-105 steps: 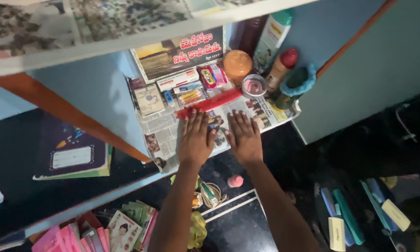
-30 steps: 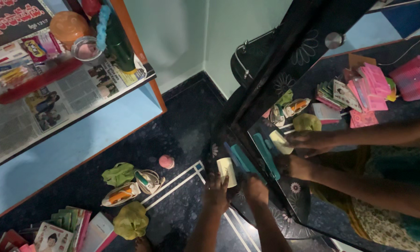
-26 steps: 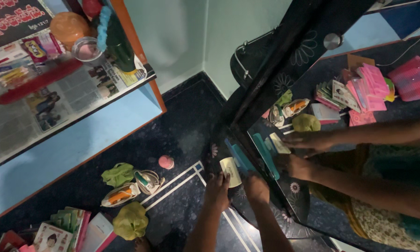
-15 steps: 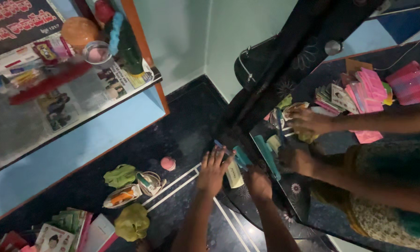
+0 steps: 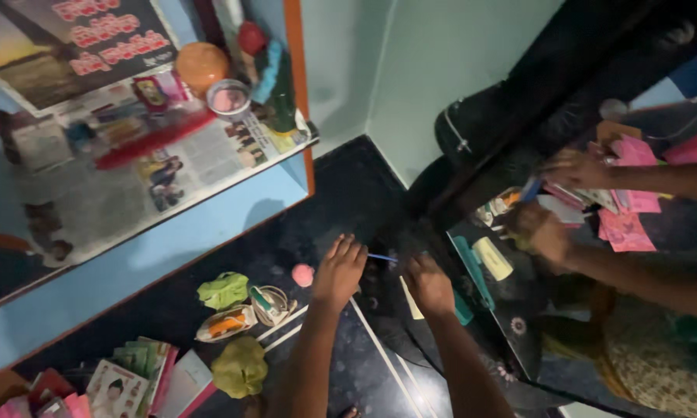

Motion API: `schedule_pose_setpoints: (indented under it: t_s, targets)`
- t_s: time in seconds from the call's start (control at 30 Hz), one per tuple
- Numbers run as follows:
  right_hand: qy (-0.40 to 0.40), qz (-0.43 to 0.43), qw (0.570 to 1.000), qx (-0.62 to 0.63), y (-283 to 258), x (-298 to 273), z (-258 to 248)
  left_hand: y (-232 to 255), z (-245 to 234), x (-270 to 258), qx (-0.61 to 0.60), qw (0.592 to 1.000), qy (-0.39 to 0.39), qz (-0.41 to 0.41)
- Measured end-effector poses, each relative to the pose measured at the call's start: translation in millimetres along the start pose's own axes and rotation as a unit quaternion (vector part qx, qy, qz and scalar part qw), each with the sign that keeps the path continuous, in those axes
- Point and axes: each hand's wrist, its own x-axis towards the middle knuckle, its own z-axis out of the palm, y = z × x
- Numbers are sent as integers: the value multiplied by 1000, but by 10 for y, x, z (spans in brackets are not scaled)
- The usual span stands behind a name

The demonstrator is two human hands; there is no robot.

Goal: The person organizes stationery items on a cluttered desk. They pick up small boxes, rulers, and notebooks, then place them neatly on a shelf and arrange them on the desk surface.

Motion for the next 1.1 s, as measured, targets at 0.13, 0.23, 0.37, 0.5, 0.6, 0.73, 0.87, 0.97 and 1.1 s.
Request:
schedule_pose_setpoints:
  t_s: [0.13, 0.23, 0.37, 0.5, 0.6, 0.73, 0.87, 0.97, 1.1]
  targets:
    - [32, -38, 998, 49, -456, 208, -169, -319, -174, -41, 16, 1000, 7, -14]
    - [24, -64, 998, 12, -817, 399, -293, -544, -417, -82, 32, 999, 37, -13]
    - [104, -138, 984, -54, -1218, 702, -411, -793, -759, -55, 28, 999, 44, -7]
    - [174, -134, 975, -46, -1614, 1019, -431, -1130, -1090, -36, 57, 998, 34, 12]
    - [190, -139, 971, -34, -1920, 1237, -420, -1399, -1308, -63, 50, 998, 48, 10]
    - [201, -154, 966, -41, -2325, 1536, -360, -1794, -1571, -137, 52, 998, 42, 10]
    - [216, -194, 957, 5, -2677, 1821, -292, -2232, -1825, -238, 67, 994, 85, -1]
    - [225, -193, 954, 53, -2952, 1973, -176, -2529, -1953, -294, 96, 990, 103, -29]
    - [210, -154, 958, 117, -3297, 2134, 69, -2873, -1969, -349, 113, 980, 149, -62]
